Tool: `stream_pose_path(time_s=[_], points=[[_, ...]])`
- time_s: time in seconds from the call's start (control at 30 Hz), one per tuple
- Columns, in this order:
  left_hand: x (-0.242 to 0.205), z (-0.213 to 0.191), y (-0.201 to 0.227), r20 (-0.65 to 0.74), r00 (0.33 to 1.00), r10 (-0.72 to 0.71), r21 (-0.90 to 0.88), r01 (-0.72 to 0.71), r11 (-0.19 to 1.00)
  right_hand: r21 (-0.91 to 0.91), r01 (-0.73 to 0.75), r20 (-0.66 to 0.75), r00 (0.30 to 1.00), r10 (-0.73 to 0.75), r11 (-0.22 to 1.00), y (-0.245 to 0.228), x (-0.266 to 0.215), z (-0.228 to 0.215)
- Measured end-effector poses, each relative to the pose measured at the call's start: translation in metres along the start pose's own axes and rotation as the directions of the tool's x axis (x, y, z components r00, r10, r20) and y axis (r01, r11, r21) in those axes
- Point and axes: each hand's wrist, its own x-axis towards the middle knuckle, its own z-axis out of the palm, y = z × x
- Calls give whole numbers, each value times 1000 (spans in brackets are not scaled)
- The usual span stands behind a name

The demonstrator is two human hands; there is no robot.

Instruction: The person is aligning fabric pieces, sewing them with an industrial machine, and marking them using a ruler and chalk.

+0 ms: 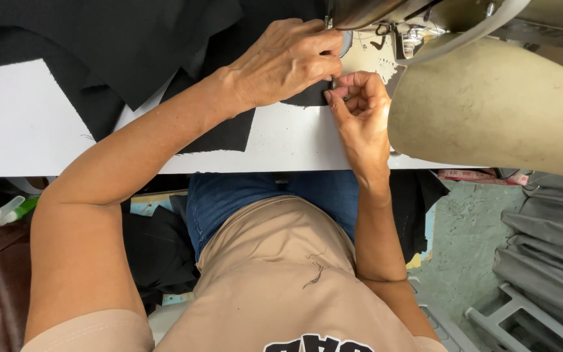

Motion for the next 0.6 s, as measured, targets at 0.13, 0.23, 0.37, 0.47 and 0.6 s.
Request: stream_pose_path(time_s=[0.13,0.23,0.37,0.47,0.6], points=[[-1,0,0,25,1000,15,-6,-15,1000,124,-64,38,997,60,990,12,-8,-10],[-1,-1,-1,5,1000,25,6,-25,1000,157,-96,21,995,94,983,4,-9,-13],[-1,-2,0,-10,1000,23,20,-22,1000,176,-121,-55,990,133,977,-3,-8,-4],[1,-5,1,-22,999,32,-12,-32,999,150,-98,-32,994,104,984,-4,-6,3],[2,-6,1,-9,999,47,19,-46,999,151,-101,-58,992,111,983,-4,-10,6]])
